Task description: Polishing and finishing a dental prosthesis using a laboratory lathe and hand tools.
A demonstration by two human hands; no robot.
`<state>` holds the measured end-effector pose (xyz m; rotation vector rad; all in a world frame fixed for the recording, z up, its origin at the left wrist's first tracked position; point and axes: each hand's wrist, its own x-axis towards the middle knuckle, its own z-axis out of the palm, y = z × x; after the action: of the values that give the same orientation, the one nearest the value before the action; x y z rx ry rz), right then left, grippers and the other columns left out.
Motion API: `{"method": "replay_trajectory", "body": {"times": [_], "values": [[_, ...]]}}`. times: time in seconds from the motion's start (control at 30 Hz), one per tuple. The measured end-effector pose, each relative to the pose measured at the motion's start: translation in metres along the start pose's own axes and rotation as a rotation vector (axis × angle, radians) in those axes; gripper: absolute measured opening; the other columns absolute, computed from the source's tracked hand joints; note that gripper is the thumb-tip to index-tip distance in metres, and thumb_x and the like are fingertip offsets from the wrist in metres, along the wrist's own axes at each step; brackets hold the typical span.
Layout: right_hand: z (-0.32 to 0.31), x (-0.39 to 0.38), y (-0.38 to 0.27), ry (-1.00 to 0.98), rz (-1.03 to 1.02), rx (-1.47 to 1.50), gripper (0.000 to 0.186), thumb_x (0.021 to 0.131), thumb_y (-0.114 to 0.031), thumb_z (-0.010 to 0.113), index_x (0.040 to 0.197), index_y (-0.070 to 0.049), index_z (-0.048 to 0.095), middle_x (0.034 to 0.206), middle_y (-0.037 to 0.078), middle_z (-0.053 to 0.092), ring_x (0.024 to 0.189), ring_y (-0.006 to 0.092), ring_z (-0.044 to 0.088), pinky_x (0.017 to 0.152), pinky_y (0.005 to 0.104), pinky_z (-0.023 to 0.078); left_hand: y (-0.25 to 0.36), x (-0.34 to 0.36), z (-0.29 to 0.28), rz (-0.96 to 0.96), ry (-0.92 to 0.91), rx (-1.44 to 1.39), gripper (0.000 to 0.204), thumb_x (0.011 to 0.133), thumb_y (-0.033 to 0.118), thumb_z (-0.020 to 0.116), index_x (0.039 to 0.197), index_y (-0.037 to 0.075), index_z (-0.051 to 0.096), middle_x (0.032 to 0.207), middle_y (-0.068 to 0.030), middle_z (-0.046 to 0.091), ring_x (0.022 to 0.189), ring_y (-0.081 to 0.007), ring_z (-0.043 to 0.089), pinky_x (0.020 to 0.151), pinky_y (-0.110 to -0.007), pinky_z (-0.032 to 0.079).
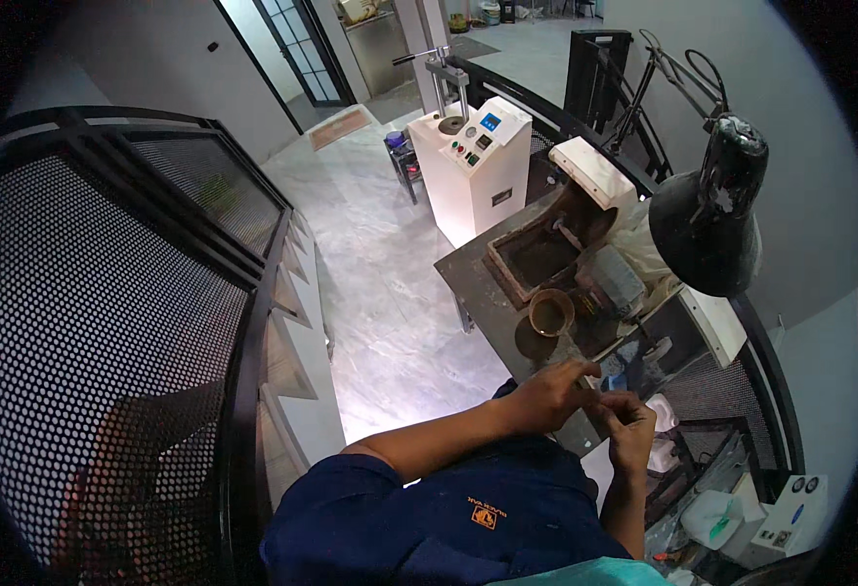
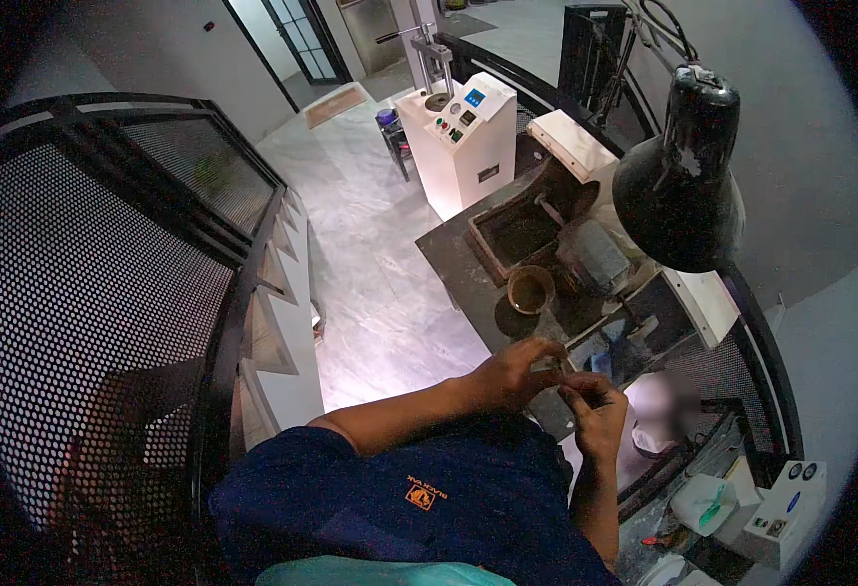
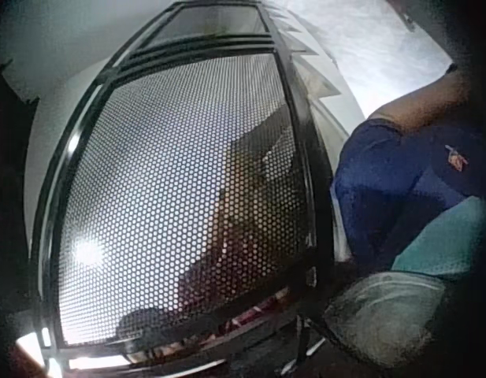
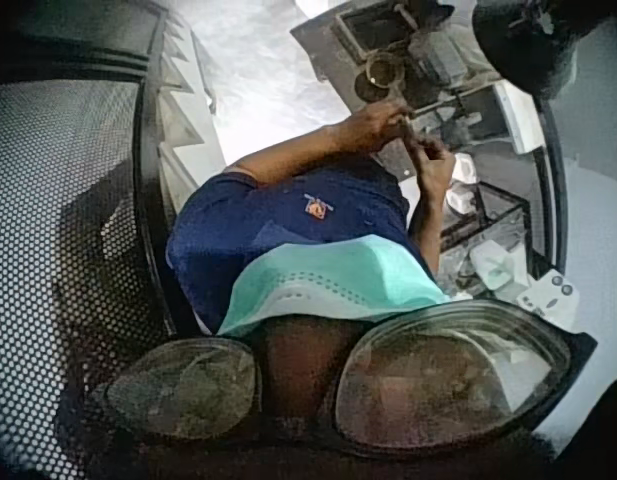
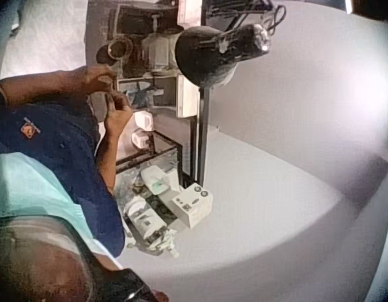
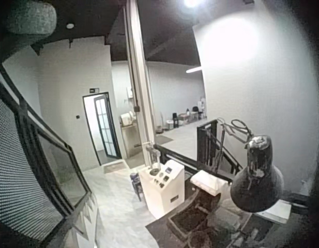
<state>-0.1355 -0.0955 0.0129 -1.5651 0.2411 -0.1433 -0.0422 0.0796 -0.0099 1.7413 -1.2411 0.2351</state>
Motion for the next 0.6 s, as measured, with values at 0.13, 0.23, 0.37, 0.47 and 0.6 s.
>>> {"method": "replay_trajectory", "body": {"times": [0.13, 0.23, 0.37, 0.47, 0.6], "values": [[-0.002, -0.003, 0.002, 0.075, 0.166, 0.122, 0.011, 0.079, 0.000, 0.073, 0.089, 0.004, 0.068, 0.088, 0.010, 0.070, 0.078, 0.0157, 0.065, 0.071, 0.0277, 0.051, -0.002, -0.001, 0.007, 0.096, 0.006, 0.090, 0.030, 0.084, 0.012, 0.068, 0.113, 0.005, 0.062, 0.114, -0.0184, 0.058, 0.103, -0.0345, 0.059, 0.086, -0.042, 0.050], [-0.005, -0.003, 0.007, 0.109, 0.241, 0.150, 0.015, 0.078, -0.003, 0.076, 0.089, 0.004, 0.068, 0.084, 0.009, 0.070, 0.073, 0.0150, 0.064, 0.066, 0.0274, 0.050, -0.004, -0.001, 0.013, 0.051, -0.031, 0.017, 0.029, 0.084, 0.012, 0.068, 0.112, 0.005, 0.063, 0.115, -0.0178, 0.057, 0.107, -0.0344, 0.057, 0.086, -0.043, 0.049], [-0.010, -0.005, 0.018, 0.139, 0.278, 0.228, 0.019, 0.078, -0.007, 0.078, 0.089, 0.004, 0.068, 0.081, 0.008, 0.069, 0.069, 0.0144, 0.061, 0.062, 0.0272, 0.048, -0.007, -0.003, 0.017, 0.106, -0.066, 0.097, 0.038, 0.078, 0.018, 0.073, 0.113, 0.006, 0.064, 0.118, -0.0199, 0.056, 0.111, -0.0361, 0.054, 0.089, -0.046, 0.048], [-0.015, -0.007, 0.023, 0.170, 0.302, 0.204, 0.017, 0.077, -0.006, 0.078, 0.088, 0.004, 0.068, 0.079, 0.008, 0.068, 0.068, 0.0142, 0.061, 0.061, 0.0268, 0.047, -0.008, -0.007, 0.022, 0.083, -0.099, 0.090, 0.056, 0.066, 0.031, 0.079, 0.114, 0.008, 0.065, 0.124, -0.0208, 0.053, 0.115, -0.0369, 0.051, 0.095, -0.047, 0.044], [-0.018, -0.010, 0.025, 0.169, 0.308, 0.277, 0.016, 0.076, -0.004, 0.078, 0.086, 0.003, 0.068, 0.079, 0.007, 0.068, 0.067, 0.0141, 0.061, 0.061, 0.0268, 0.047, -0.013, -0.011, 0.029, 0.096, -0.212, 0.183, 0.079, 0.052, 0.044, 0.080, 0.121, 0.010, 0.062, 0.128, -0.0195, 0.051, 0.122, -0.0361, 0.046, 0.102, -0.046, 0.036]]}}
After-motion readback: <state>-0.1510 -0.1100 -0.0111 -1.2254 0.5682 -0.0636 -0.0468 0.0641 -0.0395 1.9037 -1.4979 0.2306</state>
